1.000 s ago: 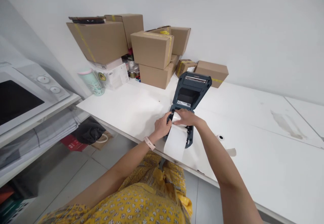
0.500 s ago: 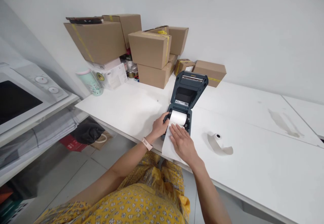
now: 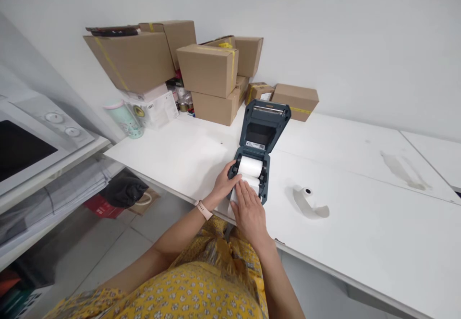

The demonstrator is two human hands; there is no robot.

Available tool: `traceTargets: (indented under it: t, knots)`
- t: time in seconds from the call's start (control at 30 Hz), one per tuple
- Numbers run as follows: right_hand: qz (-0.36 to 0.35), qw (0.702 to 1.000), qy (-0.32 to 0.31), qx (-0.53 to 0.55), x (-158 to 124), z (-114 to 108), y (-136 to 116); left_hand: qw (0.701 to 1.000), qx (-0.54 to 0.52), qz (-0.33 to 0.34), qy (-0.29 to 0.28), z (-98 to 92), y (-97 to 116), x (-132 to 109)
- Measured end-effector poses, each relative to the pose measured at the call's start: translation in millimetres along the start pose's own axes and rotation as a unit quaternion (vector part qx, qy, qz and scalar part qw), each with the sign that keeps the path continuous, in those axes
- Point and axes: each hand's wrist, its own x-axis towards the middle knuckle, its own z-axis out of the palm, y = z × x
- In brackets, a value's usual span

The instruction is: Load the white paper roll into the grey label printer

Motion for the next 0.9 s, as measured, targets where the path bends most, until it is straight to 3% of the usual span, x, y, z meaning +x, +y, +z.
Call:
traceTargets:
  t: [0.17,0.27,0.37,0.5,0.57,0.6,0.67,0.73,0.8,0.9]
  knots:
    - [-0.005,1.0,-0.01,0.022,-1,-9,0,0.977,-0.21,-0.036,-0.008,3.9,-12,-15]
    - [-0.003,0.999,-0.017,0.045,-5,-11,-4,0.967,-0.244,-0.075,-0.016,2.2,-16,-21]
    - [0.007,0.997,-0.014,0.07,-11,-11,-7,0.964,-0.253,-0.073,-0.022,0.5,-16,-22]
    - [-0.006,0.987,-0.014,0.158,0,-30,11,0.962,-0.26,-0.076,-0.028,-0.5,-16,-21]
    - [0.009,0.982,0.029,0.184,23,-52,33,0.963,-0.256,-0.071,-0.036,-1.4,-17,-21]
    - [0.034,0.981,0.092,0.167,41,-65,47,0.965,-0.253,-0.066,-0.039,-2.0,-18,-20]
    - [0.074,0.971,0.185,0.132,86,-89,78,0.966,-0.25,-0.052,-0.045,-3.2,-20,-19]
    - [0.096,0.961,0.231,0.116,138,-106,108,0.966,-0.252,-0.045,-0.047,-4.1,-22,-19]
    - [0.114,0.957,0.234,0.128,187,-111,132,0.965,-0.254,-0.051,-0.048,-4.7,-23,-18]
    - [0.125,0.965,0.151,0.174,234,-103,152,0.963,-0.257,-0.063,-0.054,-6.3,-25,-19]
